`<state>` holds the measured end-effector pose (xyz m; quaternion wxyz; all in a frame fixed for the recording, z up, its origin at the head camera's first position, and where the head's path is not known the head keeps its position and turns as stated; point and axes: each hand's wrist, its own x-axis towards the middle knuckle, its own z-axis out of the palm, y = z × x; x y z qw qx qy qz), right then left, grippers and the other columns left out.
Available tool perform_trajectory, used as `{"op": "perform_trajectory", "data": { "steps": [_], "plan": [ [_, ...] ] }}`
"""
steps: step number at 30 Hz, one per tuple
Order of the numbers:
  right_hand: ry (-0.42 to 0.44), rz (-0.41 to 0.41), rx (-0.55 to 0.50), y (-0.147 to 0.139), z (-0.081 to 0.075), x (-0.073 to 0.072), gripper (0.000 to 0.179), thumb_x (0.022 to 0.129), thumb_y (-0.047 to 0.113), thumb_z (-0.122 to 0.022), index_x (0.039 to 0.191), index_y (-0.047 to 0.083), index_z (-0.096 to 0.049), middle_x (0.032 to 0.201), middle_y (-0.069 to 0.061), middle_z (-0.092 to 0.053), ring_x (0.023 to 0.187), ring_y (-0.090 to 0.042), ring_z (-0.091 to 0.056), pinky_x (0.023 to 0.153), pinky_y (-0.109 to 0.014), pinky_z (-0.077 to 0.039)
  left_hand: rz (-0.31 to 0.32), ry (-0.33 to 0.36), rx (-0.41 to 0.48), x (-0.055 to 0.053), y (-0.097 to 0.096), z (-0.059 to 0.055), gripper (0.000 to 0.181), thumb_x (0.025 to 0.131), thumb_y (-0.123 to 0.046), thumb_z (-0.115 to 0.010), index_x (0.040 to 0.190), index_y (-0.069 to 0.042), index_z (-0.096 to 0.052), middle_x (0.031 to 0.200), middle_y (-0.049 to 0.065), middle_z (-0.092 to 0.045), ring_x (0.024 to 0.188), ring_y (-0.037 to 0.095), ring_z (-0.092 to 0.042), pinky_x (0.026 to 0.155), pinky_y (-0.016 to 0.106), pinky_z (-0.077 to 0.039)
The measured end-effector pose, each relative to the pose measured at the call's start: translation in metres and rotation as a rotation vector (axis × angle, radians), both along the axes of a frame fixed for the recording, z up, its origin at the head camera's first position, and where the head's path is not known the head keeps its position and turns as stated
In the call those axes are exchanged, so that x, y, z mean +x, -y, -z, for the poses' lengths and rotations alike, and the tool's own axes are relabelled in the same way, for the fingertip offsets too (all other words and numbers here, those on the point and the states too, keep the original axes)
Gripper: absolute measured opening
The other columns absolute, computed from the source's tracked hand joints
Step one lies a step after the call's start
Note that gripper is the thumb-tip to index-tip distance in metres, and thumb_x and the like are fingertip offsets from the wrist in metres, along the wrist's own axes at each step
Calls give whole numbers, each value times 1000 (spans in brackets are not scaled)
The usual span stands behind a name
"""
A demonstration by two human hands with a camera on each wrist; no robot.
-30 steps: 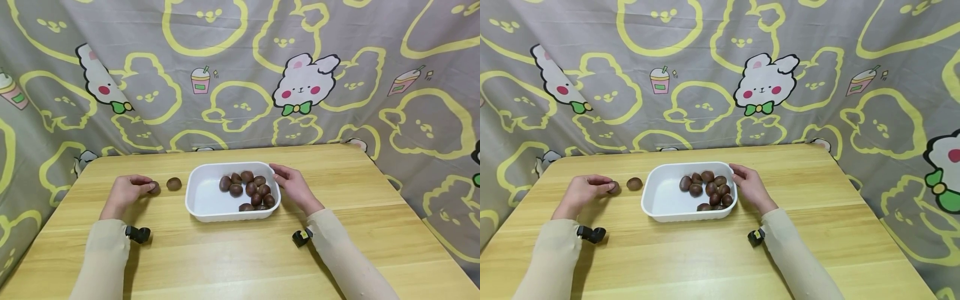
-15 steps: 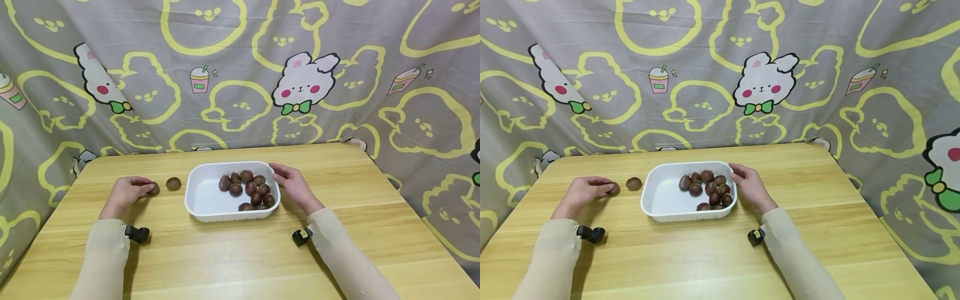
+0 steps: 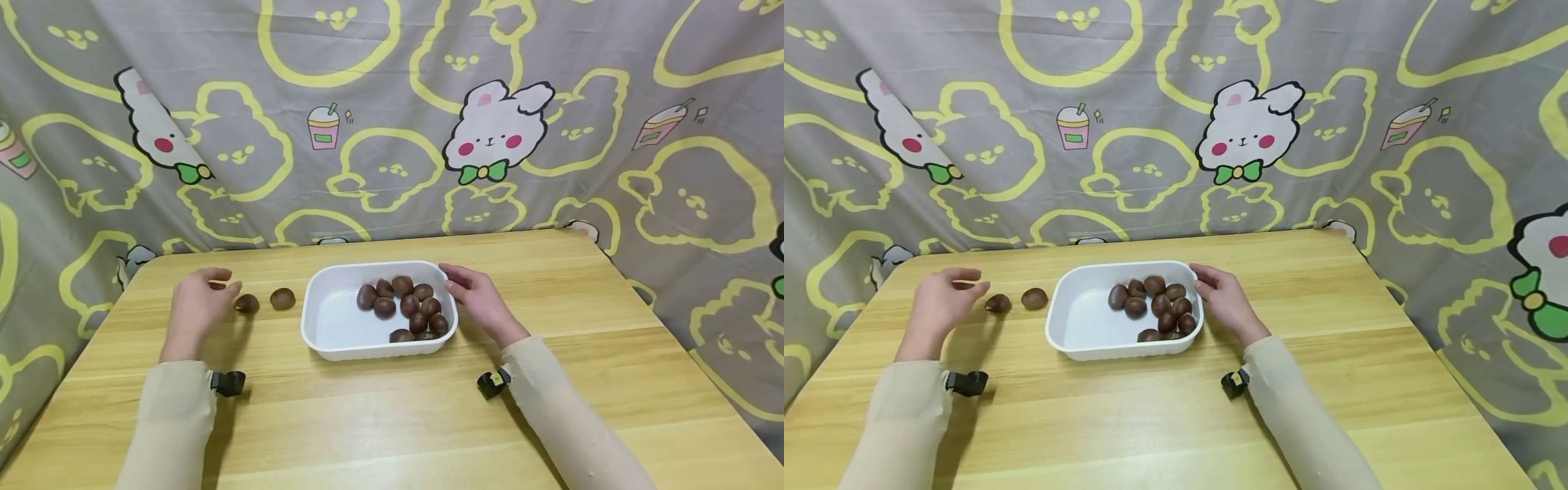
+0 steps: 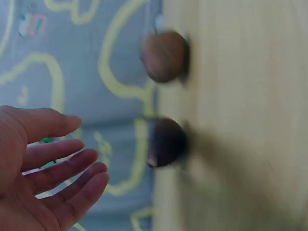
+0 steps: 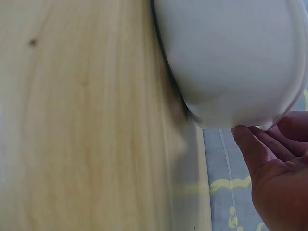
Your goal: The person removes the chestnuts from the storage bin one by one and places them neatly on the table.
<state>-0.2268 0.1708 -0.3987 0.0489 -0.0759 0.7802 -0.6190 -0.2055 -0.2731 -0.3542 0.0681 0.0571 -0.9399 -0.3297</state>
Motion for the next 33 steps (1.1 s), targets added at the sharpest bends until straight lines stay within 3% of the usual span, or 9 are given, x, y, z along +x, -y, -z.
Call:
{"op": "perform_trajectory", "data": {
  "steps": [3,6,10,14,19,22,25,27,33],
  "plan": [
    [1,2,4,1,-1,0,41,102,3,-50,142,-3,-47,140,-22,-50,130,-31,-47,100,-33,-44,-3,-57,30,4,-17,-13,42,98,-28,-60,128,2,-61,118,25,-62,103,40,-62,79,50,-51],
    [2,1,-2,1,0,1,41,102,3,-50,142,-3,-47,140,-22,-50,130,-31,-47,100,-32,-43,51,-90,66,9,-36,-24,40,98,-30,-61,125,-1,-63,119,21,-62,106,39,-62,83,50,-51],
    [2,1,-9,1,0,0,41,102,3,-50,142,-3,-47,139,-22,-51,130,-30,-47,100,-32,-44,196,-103,152,11,-61,-32,34,96,-25,-66,121,-2,-65,118,17,-64,107,35,-62,86,46,-52],
    [-2,2,-19,0,0,1,41,102,2,-50,142,-4,-47,139,-23,-50,130,-31,-47,100,-33,-44,359,-71,202,9,-90,-31,28,94,-21,-69,114,-2,-70,111,12,-68,101,27,-64,85,41,-53],
    [-7,-2,-12,0,1,0,41,102,3,-50,142,-4,-47,139,-23,-50,130,-31,-47,100,-32,-44,564,-18,235,9,-125,-23,22,92,-17,-71,110,-4,-72,106,7,-70,99,22,-64,85,37,-53],
    [-8,-1,-3,0,2,-1,41,102,4,-51,142,-4,-47,139,-22,-51,130,-30,-47,100,-32,-43,722,14,292,8,-145,-12,23,90,-12,-72,111,-3,-71,108,10,-68,101,27,-64,87,36,-53],
    [-7,1,-4,-1,3,-1,41,102,4,-51,142,-3,-48,139,-22,-51,130,-30,-47,101,-33,-43,830,50,314,7,-162,0,23,88,-11,-74,109,-2,-71,108,12,-67,103,31,-64,90,38,-52],
    [-8,2,-2,-1,3,-1,41,102,4,-51,142,-3,-47,139,-22,-51,130,-30,-47,101,-33,-43,857,70,283,7,-171,6,25,88,-13,-75,110,-2,-71,106,11,-67,101,31,-63,90,39,-51],
    [-8,-1,0,-1,2,-1,41,102,5,-51,142,-3,-47,140,-21,-50,130,-30,-46,101,-33,-42,846,149,144,3,-188,17,27,89,-22,-74,110,-5,-72,104,4,-69,94,17,-62,85,34,-49]
  ]
}}
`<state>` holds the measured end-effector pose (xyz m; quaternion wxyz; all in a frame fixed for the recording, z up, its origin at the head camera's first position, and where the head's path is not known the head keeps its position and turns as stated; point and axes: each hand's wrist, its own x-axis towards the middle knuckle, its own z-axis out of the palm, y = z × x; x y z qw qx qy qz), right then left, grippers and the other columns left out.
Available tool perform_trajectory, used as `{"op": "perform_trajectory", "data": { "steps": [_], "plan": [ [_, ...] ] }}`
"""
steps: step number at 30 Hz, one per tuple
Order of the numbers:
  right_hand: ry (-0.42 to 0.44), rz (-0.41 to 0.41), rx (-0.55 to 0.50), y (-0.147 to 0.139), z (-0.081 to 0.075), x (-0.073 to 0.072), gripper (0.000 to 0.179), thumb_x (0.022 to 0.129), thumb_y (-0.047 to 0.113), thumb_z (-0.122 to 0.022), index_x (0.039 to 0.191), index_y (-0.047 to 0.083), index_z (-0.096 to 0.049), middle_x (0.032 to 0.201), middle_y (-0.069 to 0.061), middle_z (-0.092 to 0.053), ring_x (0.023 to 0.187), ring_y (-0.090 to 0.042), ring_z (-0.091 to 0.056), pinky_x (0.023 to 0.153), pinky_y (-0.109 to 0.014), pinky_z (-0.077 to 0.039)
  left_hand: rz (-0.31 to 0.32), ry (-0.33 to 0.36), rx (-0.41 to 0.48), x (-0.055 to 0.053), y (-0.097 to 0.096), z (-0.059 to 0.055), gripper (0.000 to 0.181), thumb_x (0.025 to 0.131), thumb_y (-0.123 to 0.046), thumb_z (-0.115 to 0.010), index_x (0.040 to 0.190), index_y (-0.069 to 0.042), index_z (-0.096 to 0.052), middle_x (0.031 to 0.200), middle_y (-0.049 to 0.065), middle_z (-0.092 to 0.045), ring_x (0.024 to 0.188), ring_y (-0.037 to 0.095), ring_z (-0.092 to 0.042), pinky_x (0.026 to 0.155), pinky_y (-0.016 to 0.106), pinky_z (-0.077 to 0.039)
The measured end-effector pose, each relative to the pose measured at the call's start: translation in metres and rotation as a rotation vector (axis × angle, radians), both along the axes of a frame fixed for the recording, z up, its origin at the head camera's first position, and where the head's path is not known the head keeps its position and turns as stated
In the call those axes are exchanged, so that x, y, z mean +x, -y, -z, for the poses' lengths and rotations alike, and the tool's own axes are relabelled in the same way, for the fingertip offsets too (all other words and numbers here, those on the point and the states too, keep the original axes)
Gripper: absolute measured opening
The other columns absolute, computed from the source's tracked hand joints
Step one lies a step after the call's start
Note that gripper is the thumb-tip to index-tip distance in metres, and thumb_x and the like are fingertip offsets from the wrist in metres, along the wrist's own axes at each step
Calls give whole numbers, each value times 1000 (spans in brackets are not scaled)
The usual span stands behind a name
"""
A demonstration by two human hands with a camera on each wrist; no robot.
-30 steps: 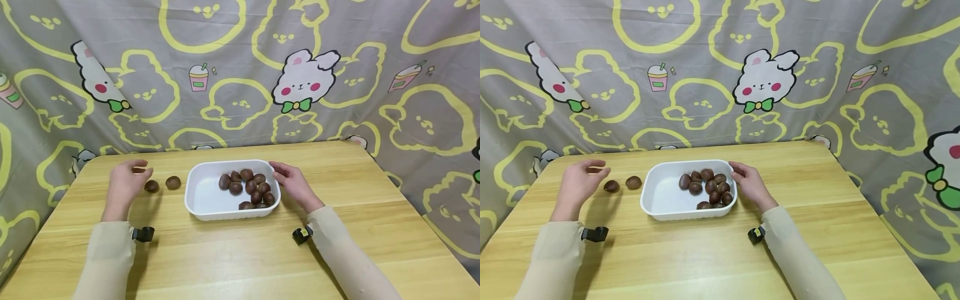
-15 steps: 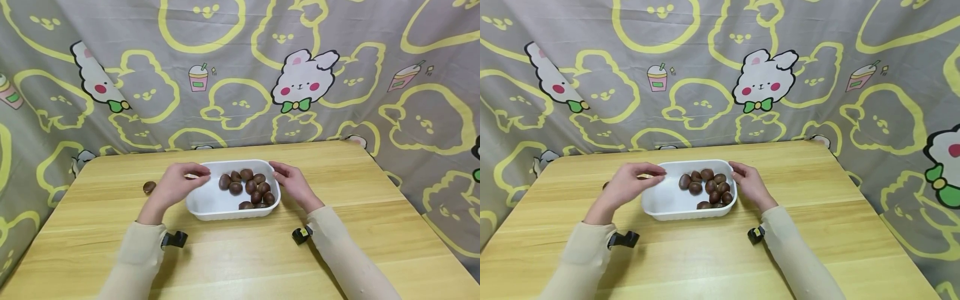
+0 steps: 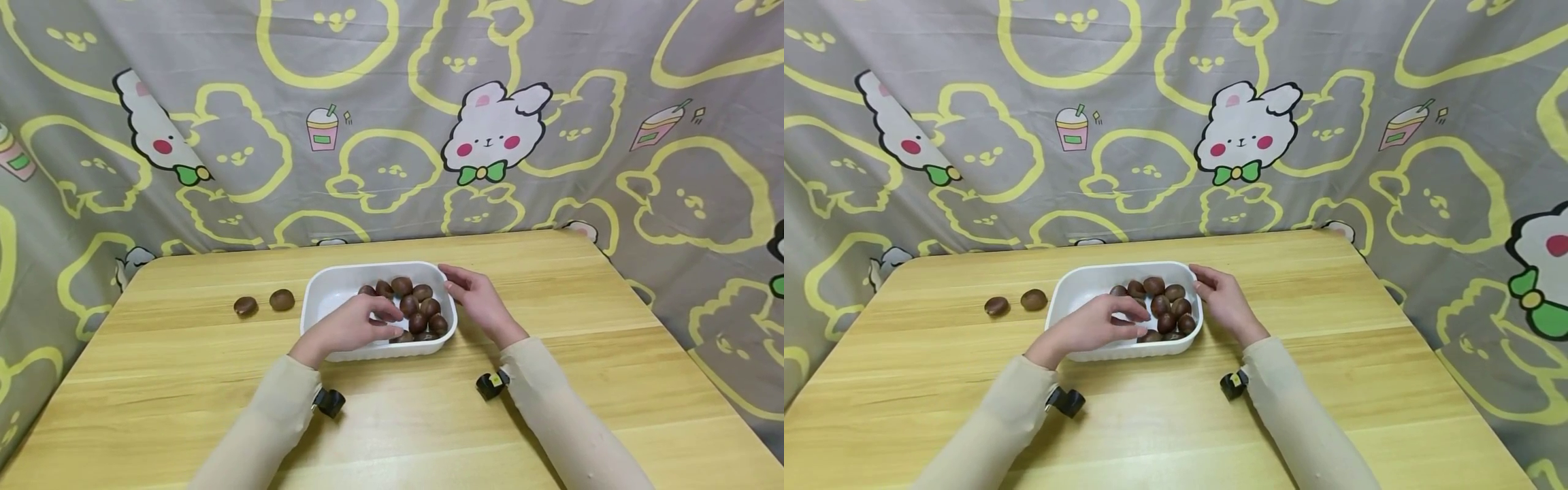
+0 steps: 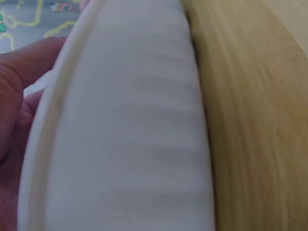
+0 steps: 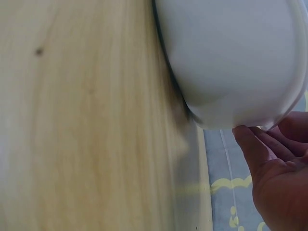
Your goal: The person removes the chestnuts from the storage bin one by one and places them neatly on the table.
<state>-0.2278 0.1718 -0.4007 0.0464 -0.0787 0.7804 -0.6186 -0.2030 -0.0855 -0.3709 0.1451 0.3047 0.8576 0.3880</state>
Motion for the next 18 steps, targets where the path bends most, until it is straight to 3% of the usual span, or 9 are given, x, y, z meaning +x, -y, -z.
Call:
{"op": "perform_trajectory", "data": {
  "steps": [8,14,18],
  "plan": [
    [0,-5,-25,0,0,0,41,102,4,-50,142,-4,-47,141,-22,-49,130,-31,-46,101,-34,-43,61,-21,-88,-5,-10,4,20,86,-12,-77,103,-2,-74,98,4,-69,93,19,-67,87,34,-51],
    [2,-10,-31,0,1,0,41,102,4,-50,142,-5,-46,141,-23,-49,130,-32,-46,101,-35,-43,119,-62,-123,-10,-14,9,15,85,-6,-75,100,-3,-74,97,3,-69,91,15,-65,82,27,-51],
    [7,-6,-31,0,1,0,41,102,4,-50,142,-4,-47,141,-22,-49,130,-31,-47,101,-34,-43,116,-56,-155,-12,-17,10,14,84,-4,-76,98,-4,-74,95,1,-68,88,13,-63,79,23,-50]
  ]
}}
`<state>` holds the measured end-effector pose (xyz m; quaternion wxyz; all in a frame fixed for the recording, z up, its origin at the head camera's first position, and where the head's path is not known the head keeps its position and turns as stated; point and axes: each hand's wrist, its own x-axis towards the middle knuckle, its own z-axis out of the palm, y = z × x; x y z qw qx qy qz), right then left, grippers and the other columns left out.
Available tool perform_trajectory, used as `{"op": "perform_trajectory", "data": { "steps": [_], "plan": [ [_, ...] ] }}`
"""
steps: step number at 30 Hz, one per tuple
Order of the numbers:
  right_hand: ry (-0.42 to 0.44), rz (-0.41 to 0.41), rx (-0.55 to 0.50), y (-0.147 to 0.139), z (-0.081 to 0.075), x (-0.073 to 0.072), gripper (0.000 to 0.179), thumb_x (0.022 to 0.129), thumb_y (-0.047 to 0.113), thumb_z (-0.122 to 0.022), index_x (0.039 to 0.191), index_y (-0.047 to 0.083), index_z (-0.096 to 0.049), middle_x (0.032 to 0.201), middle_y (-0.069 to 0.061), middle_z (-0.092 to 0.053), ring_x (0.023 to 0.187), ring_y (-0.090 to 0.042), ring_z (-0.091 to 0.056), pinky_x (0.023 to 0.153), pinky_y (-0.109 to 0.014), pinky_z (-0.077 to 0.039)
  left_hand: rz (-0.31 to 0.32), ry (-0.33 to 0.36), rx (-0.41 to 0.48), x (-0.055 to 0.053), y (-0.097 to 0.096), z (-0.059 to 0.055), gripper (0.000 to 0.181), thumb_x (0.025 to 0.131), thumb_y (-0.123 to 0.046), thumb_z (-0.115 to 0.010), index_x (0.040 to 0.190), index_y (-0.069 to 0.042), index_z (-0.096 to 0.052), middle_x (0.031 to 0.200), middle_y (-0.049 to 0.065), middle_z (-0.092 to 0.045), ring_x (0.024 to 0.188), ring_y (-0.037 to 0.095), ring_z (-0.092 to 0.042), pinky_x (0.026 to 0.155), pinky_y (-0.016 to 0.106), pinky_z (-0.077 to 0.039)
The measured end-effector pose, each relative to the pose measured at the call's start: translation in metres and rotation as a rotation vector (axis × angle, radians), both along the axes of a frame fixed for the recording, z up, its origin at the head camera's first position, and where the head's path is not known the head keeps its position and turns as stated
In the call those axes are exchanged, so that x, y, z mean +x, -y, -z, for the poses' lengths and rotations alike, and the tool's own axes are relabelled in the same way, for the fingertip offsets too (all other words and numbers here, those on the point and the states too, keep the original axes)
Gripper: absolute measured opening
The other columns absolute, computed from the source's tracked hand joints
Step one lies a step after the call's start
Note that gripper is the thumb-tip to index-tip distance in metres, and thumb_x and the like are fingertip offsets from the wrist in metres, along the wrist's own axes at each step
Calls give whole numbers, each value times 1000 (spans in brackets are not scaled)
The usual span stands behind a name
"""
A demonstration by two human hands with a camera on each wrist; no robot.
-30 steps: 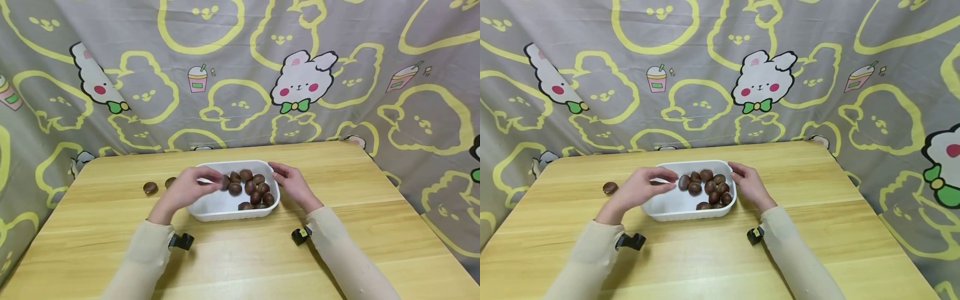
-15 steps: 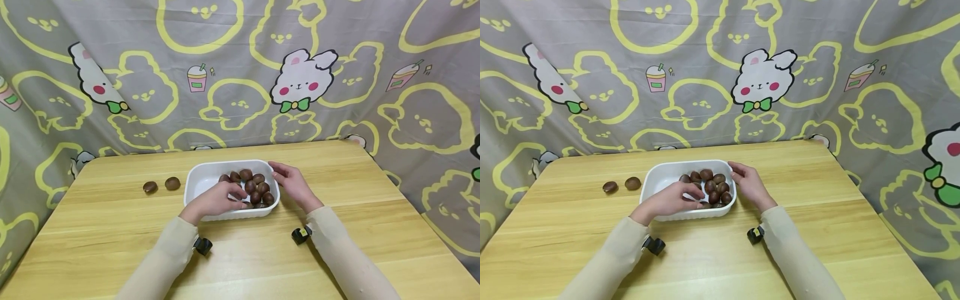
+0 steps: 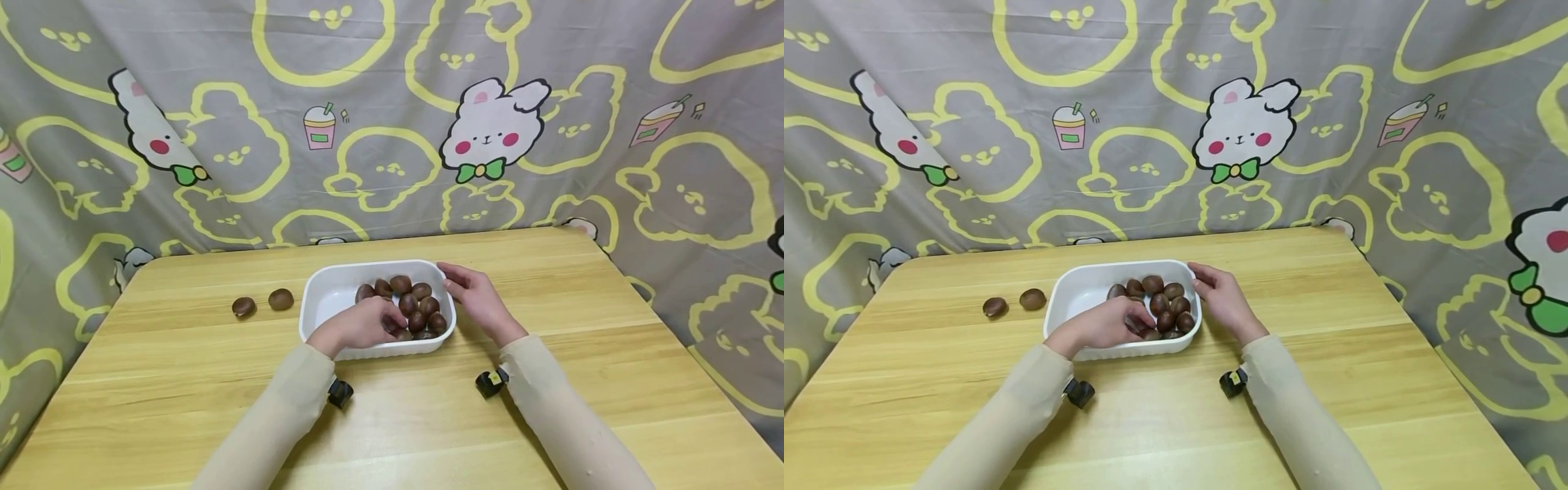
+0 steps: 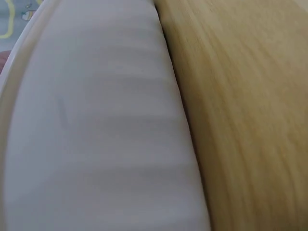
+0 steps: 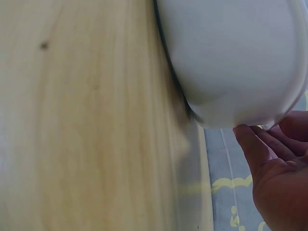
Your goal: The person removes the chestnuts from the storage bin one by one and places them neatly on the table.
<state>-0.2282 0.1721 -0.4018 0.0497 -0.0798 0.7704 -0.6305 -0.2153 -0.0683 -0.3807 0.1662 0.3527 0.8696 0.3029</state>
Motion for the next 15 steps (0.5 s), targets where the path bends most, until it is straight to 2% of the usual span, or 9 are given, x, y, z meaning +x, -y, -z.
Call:
{"op": "perform_trajectory", "data": {
  "steps": [7,15],
  "plan": [
    [1,5,11,-1,-1,1,41,102,4,-50,142,-4,-47,140,-22,-50,130,-31,-47,101,-34,-43,-8,-17,-14,1,-4,-1,8,83,-2,-75,91,-3,-73,81,1,-68,75,7,-60,72,22,-50],
    [0,-2,12,-1,-1,1,41,102,5,-51,142,-3,-47,141,-21,-50,130,-30,-46,101,-34,-43,21,-71,-36,1,-1,-4,9,83,-3,-75,80,-11,-74,72,-8,-66,69,4,-56,70,23,-48]
  ]
}}
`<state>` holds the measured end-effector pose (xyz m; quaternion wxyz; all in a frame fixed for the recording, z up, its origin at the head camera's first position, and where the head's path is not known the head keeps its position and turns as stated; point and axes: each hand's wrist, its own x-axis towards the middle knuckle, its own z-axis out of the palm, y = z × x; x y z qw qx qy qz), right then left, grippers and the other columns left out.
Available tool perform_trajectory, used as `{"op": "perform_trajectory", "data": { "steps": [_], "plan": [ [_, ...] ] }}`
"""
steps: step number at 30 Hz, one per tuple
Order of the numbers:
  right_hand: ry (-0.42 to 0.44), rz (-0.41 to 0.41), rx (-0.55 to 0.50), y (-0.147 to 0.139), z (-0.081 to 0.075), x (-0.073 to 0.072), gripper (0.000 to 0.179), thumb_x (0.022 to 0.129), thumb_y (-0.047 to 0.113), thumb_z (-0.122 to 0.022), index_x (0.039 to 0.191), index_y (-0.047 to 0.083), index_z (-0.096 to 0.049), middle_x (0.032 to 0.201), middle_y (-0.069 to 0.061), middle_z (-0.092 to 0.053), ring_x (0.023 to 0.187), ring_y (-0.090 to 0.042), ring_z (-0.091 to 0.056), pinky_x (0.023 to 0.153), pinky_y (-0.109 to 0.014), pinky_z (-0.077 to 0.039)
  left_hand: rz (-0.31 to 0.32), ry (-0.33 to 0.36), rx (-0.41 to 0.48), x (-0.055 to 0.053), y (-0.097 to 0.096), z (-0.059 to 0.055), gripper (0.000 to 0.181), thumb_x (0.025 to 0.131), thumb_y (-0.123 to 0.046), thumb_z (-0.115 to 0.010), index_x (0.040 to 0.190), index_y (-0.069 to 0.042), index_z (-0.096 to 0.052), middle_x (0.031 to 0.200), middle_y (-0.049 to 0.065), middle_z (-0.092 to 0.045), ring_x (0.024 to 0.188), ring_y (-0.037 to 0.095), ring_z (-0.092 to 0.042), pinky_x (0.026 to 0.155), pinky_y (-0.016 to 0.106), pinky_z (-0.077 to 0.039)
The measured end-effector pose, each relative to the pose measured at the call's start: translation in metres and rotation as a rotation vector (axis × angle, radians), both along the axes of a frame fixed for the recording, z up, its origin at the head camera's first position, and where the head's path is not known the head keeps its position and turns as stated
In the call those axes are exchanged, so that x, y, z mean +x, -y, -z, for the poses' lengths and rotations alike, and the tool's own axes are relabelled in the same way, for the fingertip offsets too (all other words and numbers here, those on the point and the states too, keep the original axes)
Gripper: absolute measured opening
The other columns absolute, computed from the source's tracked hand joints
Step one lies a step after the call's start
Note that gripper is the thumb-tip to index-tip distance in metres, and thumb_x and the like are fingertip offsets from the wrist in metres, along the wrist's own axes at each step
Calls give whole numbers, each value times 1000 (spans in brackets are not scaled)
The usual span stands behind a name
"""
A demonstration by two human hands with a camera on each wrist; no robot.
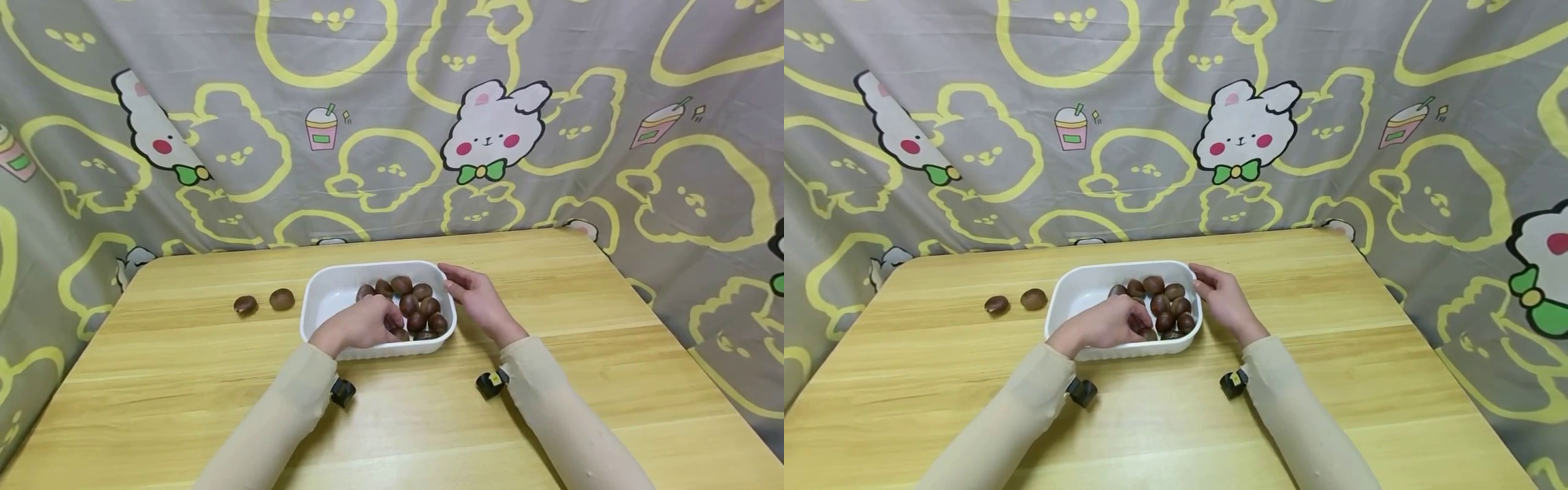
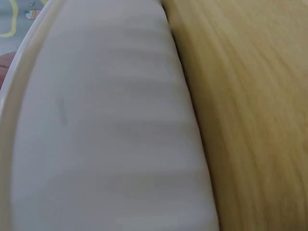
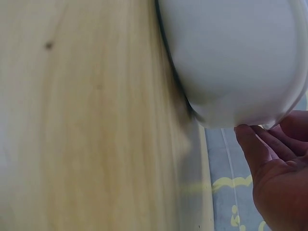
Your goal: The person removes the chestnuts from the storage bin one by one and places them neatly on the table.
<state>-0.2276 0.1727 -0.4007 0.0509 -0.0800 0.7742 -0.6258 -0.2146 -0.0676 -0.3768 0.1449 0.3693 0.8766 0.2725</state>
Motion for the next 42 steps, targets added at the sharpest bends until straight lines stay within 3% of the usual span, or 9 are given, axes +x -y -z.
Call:
{"op": "perform_trajectory", "data": {
  "steps": [3,7,14,19,25,34,42],
  "plan": [
    [0,-3,1,0,0,0,41,102,6,-51,143,-2,-47,141,-21,-49,130,-30,-46,101,-34,-43,-20,15,8,-1,4,-2,5,82,-9,-78,83,-12,-74,75,-11,-66,71,3,-58,72,23,-49],
    [0,6,1,-1,-1,1,41,102,5,-51,143,-2,-47,141,-21,-49,131,-31,-46,102,-34,-42,-63,49,60,-3,11,-4,16,79,-15,-83,91,-9,-74,79,-7,-67,73,6,-61,73,25,-51],
    [10,7,14,-1,0,0,41,102,7,-51,143,0,-48,141,-20,-50,130,-30,-47,100,-33,-44,-193,81,132,-3,28,-9,29,78,-22,-85,101,-11,-74,91,-6,-67,86,13,-61,79,30,-50],
    [11,16,5,-2,1,0,41,102,6,-51,142,-1,-48,140,-21,-50,130,-30,-47,100,-33,-44,-209,68,189,-3,42,-18,33,80,-24,-83,107,-9,-74,94,-6,-68,91,15,-62,82,36,-50],
    [7,11,-8,0,2,-1,41,102,6,-52,142,0,-48,140,-20,-50,130,-30,-47,99,-32,-45,-240,57,281,-3,69,-29,32,82,-20,-82,110,-7,-72,98,-2,-68,95,17,-62,90,49,-47],
    [19,17,-6,-1,2,-2,41,102,7,-52,142,1,-49,139,-20,-52,129,-29,-49,98,-30,-45,-379,44,301,0,116,-36,40,84,-26,-80,117,-6,-70,109,5,-67,105,22,-60,88,44,-49],
    [9,12,-2,-1,2,0,41,102,7,-52,142,-1,-48,139,-20,-51,129,-29,-48,99,-31,-45,-542,46,298,12,160,-39,45,85,-30,-79,122,-6,-68,118,9,-66,115,26,-56,96,45,-42]
  ]
}}
